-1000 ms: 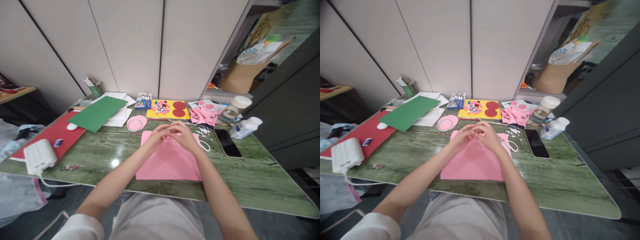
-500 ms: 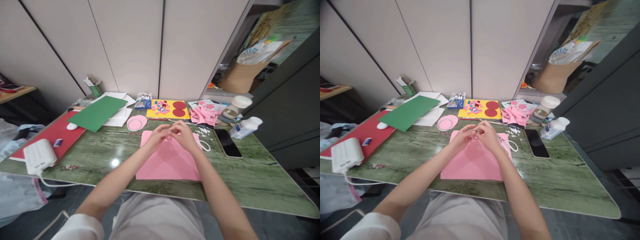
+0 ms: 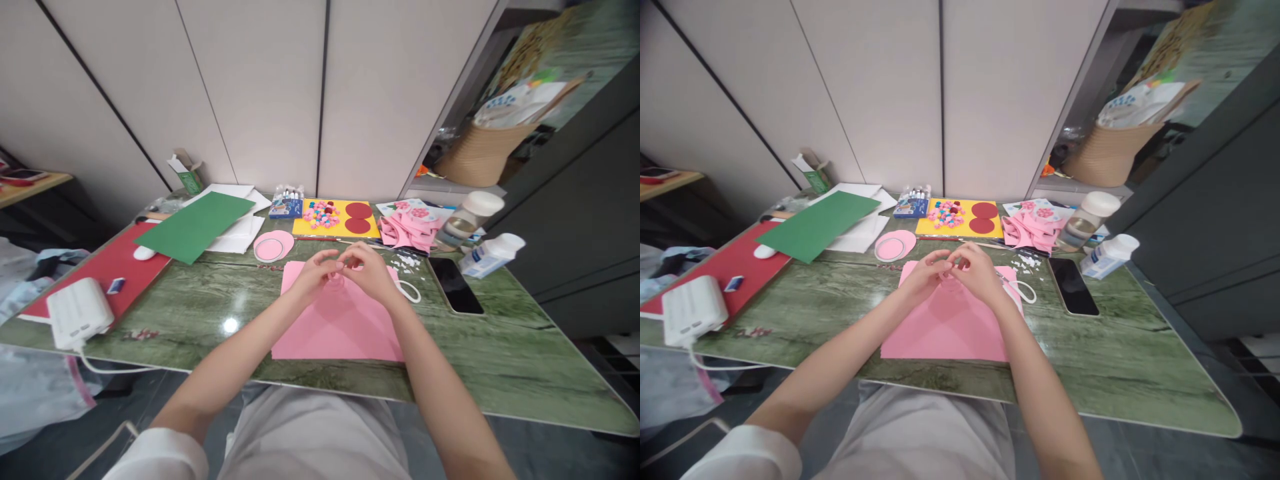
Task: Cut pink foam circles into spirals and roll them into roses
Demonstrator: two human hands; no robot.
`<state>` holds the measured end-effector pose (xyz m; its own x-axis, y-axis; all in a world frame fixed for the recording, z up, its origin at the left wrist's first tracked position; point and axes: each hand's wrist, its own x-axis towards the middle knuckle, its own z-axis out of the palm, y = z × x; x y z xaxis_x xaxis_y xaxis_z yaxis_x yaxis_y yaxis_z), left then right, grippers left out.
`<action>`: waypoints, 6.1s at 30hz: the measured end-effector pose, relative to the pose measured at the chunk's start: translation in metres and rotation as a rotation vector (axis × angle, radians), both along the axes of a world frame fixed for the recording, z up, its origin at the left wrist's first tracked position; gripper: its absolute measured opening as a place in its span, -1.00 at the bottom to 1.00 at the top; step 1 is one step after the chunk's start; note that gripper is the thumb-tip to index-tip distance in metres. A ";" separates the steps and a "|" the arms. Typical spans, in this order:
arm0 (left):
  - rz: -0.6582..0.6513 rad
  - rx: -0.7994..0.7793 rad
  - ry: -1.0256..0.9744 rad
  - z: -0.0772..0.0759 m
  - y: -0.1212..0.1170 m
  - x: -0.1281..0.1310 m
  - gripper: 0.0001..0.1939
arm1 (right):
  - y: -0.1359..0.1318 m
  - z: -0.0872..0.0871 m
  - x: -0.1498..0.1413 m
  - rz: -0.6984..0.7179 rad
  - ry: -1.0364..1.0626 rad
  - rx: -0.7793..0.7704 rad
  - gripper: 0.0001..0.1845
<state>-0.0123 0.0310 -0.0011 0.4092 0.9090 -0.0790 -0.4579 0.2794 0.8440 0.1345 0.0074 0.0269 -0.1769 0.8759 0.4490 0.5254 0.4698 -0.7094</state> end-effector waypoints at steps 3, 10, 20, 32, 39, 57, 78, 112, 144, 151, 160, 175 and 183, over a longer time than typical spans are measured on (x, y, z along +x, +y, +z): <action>0.009 -0.004 0.003 0.001 0.002 -0.001 -0.62 | 0.000 0.002 0.002 0.026 -0.011 0.014 -0.93; 0.041 0.035 0.021 0.002 0.001 0.000 -0.64 | 0.002 -0.001 0.003 0.119 -0.069 0.003 -0.77; 0.023 0.030 0.026 -0.001 -0.002 0.002 -0.65 | 0.003 -0.004 0.002 0.010 0.018 0.022 -0.93; 0.025 0.003 0.038 0.003 -0.005 0.003 -0.64 | 0.001 -0.001 0.000 0.006 0.011 -0.002 -0.90; 0.053 -0.014 0.010 0.001 0.001 -0.001 -0.64 | 0.001 0.000 0.002 0.030 -0.025 0.031 -0.89; -0.010 0.031 0.019 0.000 -0.002 0.001 -0.62 | 0.002 -0.003 0.000 -0.017 0.022 0.036 -0.90; 0.069 -0.010 -0.003 -0.002 0.004 0.000 -0.65 | 0.002 -0.001 0.000 0.099 -0.065 0.025 -0.78; 0.047 -0.011 0.024 0.001 0.000 0.001 -0.63 | 0.000 0.001 0.004 0.029 0.017 -0.002 -0.92; 0.039 0.002 0.019 0.002 -0.001 0.001 -0.68 | -0.001 0.001 0.003 0.043 0.003 -0.004 -0.93; 0.023 0.058 -0.005 0.004 0.001 0.000 -0.71 | 0.001 -0.001 0.002 0.142 -0.075 -0.015 -0.80; 0.003 0.028 0.007 0.002 -0.001 0.002 -0.69 | 0.002 -0.003 0.001 0.020 0.011 0.039 -0.93; 0.005 -0.038 0.016 0.004 -0.004 0.004 -0.62 | 0.002 -0.003 0.001 0.030 0.009 0.011 -0.87; 0.014 -0.051 0.016 -0.003 0.003 0.001 -0.61 | 0.001 0.000 0.006 0.053 -0.027 0.027 -0.89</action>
